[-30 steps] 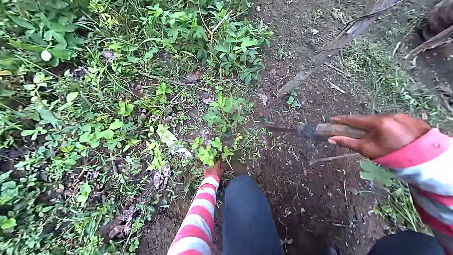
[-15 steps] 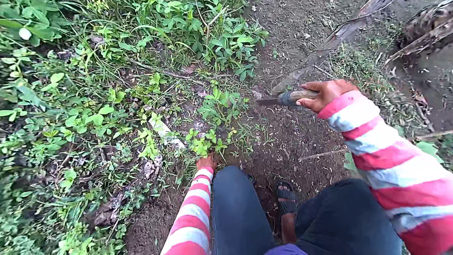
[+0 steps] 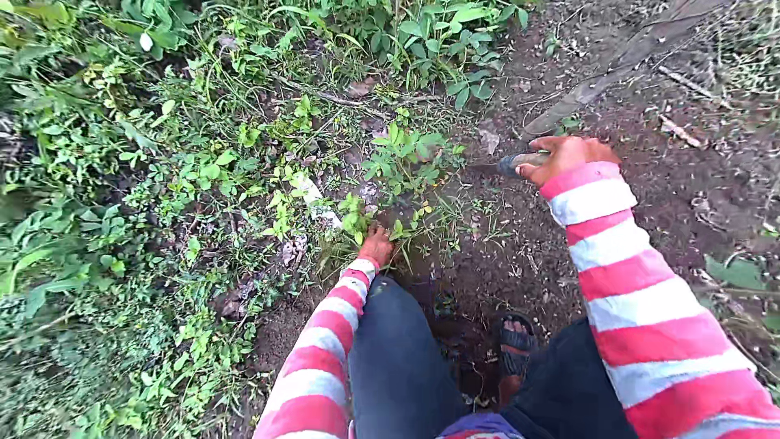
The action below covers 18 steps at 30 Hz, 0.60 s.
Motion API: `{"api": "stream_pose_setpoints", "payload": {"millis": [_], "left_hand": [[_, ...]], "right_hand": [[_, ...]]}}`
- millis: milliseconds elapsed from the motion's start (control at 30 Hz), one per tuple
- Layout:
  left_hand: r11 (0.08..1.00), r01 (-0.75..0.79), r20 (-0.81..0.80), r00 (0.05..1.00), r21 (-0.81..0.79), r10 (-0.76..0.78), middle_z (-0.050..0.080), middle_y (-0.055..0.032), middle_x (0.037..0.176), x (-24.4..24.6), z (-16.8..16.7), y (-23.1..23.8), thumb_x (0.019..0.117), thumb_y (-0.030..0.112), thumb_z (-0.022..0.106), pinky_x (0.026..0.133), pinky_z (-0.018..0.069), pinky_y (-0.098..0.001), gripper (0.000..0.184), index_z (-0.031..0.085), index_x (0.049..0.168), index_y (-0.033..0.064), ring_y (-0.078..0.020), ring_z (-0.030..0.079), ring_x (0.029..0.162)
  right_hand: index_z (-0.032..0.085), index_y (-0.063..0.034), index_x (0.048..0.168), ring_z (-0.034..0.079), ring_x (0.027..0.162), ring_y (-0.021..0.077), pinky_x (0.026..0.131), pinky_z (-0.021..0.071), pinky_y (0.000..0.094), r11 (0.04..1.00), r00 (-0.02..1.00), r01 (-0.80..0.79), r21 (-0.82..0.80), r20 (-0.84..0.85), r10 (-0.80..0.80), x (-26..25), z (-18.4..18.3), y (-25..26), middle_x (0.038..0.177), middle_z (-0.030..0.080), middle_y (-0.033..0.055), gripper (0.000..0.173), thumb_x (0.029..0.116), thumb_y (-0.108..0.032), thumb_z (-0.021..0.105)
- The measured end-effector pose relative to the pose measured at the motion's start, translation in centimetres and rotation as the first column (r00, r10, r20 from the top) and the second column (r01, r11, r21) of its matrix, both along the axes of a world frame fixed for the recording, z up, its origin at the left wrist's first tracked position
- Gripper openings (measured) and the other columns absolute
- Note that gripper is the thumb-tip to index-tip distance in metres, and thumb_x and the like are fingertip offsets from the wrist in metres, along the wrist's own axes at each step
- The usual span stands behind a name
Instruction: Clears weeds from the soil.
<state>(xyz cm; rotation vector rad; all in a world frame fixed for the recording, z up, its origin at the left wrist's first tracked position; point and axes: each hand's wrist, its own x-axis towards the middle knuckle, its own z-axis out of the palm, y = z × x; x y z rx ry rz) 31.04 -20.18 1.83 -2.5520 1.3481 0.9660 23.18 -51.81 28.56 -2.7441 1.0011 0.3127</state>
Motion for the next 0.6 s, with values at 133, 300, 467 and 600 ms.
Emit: {"api": "stream_pose_setpoints", "payload": {"millis": [133,300,467,600], "left_hand": [[0.996,-0.076,0.128,0.988,-0.048,0.082,0.063,-0.0168,0.14,0.3,2.0,0.9,0.0929,0.017,0.07,0.124,0.022,-0.063,0.027,0.074,0.116,0.0026,-0.037,0.047,0.142],[0.878,-0.477,0.227,0.861,0.053,0.454,0.035,-0.019,0.166,0.9,1.1,-1.7,0.0937,0.018,0.073,0.109,0.0416,-0.0713,0.061,0.051,0.149,0.0051,-0.0453,0.04,0.148],[0.526,-0.819,0.211,0.569,0.227,0.795,0.063,-0.0315,0.134,-0.1,1.0,-4.1,0.0968,0.037,0.068,0.097,0.0505,-0.0688,0.058,0.057,0.139,-0.0011,-0.0504,0.06,0.126],[0.506,-0.83,0.23,0.553,0.233,0.801,0.068,-0.0264,0.129,-1.8,1.5,-5.1,0.0982,0.042,0.061,0.098,0.0508,-0.0674,0.049,0.067,0.13,0.0043,-0.0446,0.065,0.123]], "right_hand": [[0.07,-0.0166,0.131,0.061,0.115,0.0562,0.09,0.0443,0.076,0.999,0.999,-0.044,0.017,0.019,0.044,0.9,0.4,-1.3,0.12,0.067,0.0325,0.047,0.0908,-0.041,0.074],[0.073,-0.0133,0.121,0.063,0.109,0.0573,0.085,0.044,0.0781,0.992,0.991,-0.109,0.061,0.083,0.103,0.3,0.5,-4.5,0.114,0.07,0.0318,0.04,0.09,-0.039,0.076],[0.071,-0.0131,0.125,0.061,0.113,0.0579,0.087,0.0434,0.0773,0.986,0.986,-0.143,0.087,0.094,0.135,0.1,0.3,-6.2,0.117,0.068,0.0329,0.045,0.0898,-0.041,0.075],[0.071,-0.0115,0.126,0.062,0.114,0.0553,0.087,0.0446,0.0757,0.975,0.983,-0.179,0.13,0.075,0.17,0.0,0.8,-6.3,0.119,0.067,0.0324,0.045,0.0918,-0.04,0.072]]}}
